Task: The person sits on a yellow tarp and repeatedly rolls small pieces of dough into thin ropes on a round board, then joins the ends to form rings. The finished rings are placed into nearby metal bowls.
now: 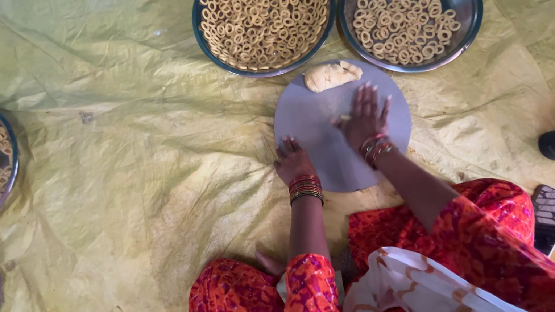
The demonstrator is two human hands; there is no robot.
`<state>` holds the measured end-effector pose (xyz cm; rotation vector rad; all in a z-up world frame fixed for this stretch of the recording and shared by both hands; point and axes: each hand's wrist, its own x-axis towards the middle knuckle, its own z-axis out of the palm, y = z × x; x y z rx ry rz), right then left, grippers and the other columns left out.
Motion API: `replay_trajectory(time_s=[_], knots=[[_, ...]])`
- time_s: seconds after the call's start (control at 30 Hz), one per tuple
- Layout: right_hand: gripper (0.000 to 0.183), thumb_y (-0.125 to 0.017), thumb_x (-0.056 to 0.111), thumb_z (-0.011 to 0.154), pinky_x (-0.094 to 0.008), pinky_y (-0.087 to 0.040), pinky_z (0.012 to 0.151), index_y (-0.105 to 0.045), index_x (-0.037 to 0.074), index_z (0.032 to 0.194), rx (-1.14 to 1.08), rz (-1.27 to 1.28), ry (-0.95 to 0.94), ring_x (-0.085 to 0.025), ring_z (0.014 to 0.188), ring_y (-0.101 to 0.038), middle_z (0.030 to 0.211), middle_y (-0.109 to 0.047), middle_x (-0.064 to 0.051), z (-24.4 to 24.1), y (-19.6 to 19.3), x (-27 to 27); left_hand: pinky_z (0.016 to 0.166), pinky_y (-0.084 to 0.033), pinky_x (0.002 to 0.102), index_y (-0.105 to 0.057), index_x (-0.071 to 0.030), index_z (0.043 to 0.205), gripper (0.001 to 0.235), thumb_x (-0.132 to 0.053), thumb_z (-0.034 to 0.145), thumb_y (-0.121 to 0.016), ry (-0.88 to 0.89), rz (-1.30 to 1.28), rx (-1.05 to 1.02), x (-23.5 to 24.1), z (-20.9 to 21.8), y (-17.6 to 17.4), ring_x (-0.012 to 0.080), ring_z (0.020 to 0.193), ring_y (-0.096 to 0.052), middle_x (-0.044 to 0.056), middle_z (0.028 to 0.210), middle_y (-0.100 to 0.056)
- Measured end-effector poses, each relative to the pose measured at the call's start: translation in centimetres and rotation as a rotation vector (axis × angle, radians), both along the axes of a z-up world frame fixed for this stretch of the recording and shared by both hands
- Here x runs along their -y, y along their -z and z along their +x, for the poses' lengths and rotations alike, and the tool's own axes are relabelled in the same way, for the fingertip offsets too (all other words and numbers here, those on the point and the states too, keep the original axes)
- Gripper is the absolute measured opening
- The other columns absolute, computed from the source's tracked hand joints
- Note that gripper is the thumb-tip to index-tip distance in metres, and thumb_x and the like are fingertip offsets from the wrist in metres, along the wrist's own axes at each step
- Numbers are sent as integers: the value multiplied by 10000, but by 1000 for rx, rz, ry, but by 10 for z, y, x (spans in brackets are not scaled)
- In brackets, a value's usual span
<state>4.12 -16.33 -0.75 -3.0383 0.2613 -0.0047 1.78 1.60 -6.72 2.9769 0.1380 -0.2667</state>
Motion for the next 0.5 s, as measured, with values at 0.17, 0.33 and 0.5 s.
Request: replay_trajectory(time_s=[0.17,0.33,0.5], knots=[[1044,-473,671,957,-602,-33,1238,-131,-80,1597,4,68,-29,-393,1574,-95,1678,-148,-288,-35,-4,4,1149,-350,505,-415,-134,1524,545,-185,984,-459,29,29,-28,3,3,8,266,1475,-360,30,1628,-365],[1143,-495,742,856,-554,-30,1235,-96,-54,1572,-248,-10,-127,-379,1552,-57,1661,-103,-259,-110,-1,-21,1147,-367,504,-431,-81,1526,499,-181,1038,-434,13,50,20,10,8,34,303,1465,-390,66,1635,-376],[1020,-427,661,985,-597,-34,1231,-73,-67,1606,-46,91,-78,-367,1567,-58,1686,-99,-264,-45,-6,7,1146,-370,493,-445,-77,1518,501,-176,1027,-434,31,50,36,8,3,33,300,1468,-389,66,1633,-384]])
